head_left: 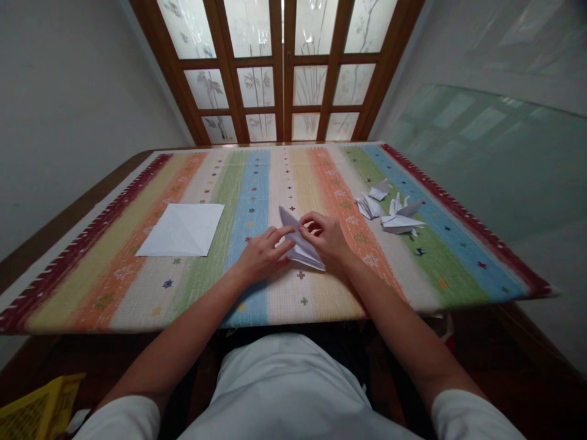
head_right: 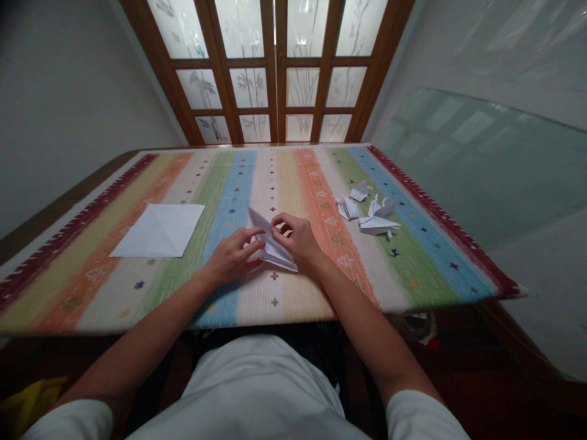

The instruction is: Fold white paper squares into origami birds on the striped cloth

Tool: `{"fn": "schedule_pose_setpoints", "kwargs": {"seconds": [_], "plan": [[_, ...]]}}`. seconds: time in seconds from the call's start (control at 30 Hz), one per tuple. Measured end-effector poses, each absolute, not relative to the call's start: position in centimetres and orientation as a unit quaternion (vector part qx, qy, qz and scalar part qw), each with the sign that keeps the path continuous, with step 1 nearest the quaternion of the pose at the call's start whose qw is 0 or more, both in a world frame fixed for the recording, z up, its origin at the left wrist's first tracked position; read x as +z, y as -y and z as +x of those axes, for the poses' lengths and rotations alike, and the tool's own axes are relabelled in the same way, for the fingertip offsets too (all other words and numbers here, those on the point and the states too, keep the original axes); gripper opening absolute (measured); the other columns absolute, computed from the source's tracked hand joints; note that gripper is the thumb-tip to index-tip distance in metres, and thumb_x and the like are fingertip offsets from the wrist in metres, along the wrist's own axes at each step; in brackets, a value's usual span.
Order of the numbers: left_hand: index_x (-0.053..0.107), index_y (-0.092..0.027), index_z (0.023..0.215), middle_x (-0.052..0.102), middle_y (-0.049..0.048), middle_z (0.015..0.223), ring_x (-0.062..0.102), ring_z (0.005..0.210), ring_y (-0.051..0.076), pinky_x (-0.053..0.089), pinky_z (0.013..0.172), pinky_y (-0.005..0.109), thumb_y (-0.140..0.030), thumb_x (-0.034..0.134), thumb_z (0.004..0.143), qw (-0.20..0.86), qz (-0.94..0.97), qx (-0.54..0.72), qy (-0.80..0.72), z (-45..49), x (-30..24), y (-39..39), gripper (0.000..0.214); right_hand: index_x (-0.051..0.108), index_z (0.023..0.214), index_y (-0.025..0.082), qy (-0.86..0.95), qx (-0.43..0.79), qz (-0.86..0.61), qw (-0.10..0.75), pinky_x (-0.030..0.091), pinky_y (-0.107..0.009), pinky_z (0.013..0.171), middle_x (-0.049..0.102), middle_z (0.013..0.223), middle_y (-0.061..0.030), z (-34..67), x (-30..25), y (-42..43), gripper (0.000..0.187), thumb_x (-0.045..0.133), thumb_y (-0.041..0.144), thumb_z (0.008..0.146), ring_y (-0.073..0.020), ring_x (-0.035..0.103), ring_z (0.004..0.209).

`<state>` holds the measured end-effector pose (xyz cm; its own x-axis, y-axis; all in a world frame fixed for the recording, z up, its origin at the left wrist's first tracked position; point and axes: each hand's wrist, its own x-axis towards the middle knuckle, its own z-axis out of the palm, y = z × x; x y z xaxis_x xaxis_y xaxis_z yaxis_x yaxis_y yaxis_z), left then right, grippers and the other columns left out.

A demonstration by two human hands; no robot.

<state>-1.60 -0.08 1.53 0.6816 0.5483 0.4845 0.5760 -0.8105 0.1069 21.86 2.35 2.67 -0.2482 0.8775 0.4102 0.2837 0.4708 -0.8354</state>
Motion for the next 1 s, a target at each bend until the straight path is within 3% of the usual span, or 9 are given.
{"fn": "schedule_pose_setpoints", "kwargs": {"seconds": [0.13,0.3,0.47,0.6,0.77,0.87,1.0], "plan": [[0.067,-0.022,0.124,0.073,0.0122,0.124,0.069,0.103,0.026,0.058,0.084,0.036,-0.018,0.064,0.099,0.042,-0.931,-0.217,0.289,-1.5,1.5,0.1,0.026,0.07,0.096,0.023,0.75,0.296,-0.392,0.444,0.053,-0.028,0.059,0.075,0.092,-0.0043,22.2,2.6,-2.4,0.011,0.07,0.032,0.089,-0.0176,0.069,0.071],[0.071,-0.021,0.114,0.073,0.012,0.114,0.07,0.103,0.025,0.057,0.085,0.035,-0.019,0.056,0.104,0.044,-0.936,-0.207,0.283,-1.4,1.2,-0.1,0.018,0.071,0.109,0.024,0.797,0.277,-0.36,0.397,0.055,-0.029,0.065,0.077,0.104,-0.0047,22.2,2.1,-2.5,0.026,0.073,0.023,0.084,-0.0176,0.069,0.075],[0.071,-0.019,0.106,0.071,0.0126,0.11,0.068,0.1,0.026,0.057,0.084,0.037,-0.019,0.058,0.103,0.053,-0.936,-0.21,0.279,-1.3,1.1,-0.2,0.014,0.072,0.102,0.023,0.799,0.246,-0.384,0.392,0.053,-0.033,0.076,0.076,0.1,-0.0054,22.0,1.8,-2.6,0.019,0.065,0.016,0.086,-0.0204,0.067,0.079],[0.07,-0.02,0.097,0.069,0.0105,0.103,0.065,0.097,0.025,0.056,0.084,0.035,-0.019,0.066,0.098,0.05,-0.931,-0.208,0.295,-1.5,1.3,-0.2,0.004,0.07,0.096,0.022,0.772,0.255,-0.416,0.407,0.048,-0.031,0.071,0.075,0.092,-0.0038,22.4,1.6,-3.1,0.02,0.058,0.013,0.082,-0.0182,0.062,0.072],[0.069,-0.02,0.098,0.069,0.0113,0.113,0.066,0.104,0.026,0.057,0.093,0.04,-0.022,0.072,0.092,0.014,-0.908,-0.272,0.317,-2.2,1.6,-0.4,0.007,0.069,0.094,0.021,0.736,0.336,-0.414,0.417,0.049,-0.029,0.07,0.073,0.088,-0.0024,23.2,1.6,-3.8,0.016,0.059,0.021,0.081,-0.0189,0.064,0.078],[0.064,-0.021,0.096,0.068,0.0095,0.114,0.067,0.102,0.023,0.057,0.092,0.037,-0.02,0.068,0.093,-0.039,-0.878,-0.346,0.329,-2.5,1.7,-0.6,0.005,0.069,0.097,0.023,0.682,0.453,-0.4,0.412,0.054,-0.03,0.069,0.073,0.091,-0.0027,23.5,1.6,-4.0,0.016,0.067,0.034,0.086,-0.0195,0.069,0.078],[0.057,-0.022,0.092,0.066,0.005,0.102,0.067,0.096,0.02,0.058,0.086,0.032,-0.018,0.064,0.092,-0.083,-0.812,-0.453,0.36,-2.5,1.6,-1.2,0.008,0.068,0.098,0.024,0.607,0.574,-0.374,0.402,0.06,-0.033,0.071,0.072,0.087,-0.0041,23.6,1.7,-4.0,0.04,0.075,0.063,0.089,-0.0204,0.073,0.076]]}}
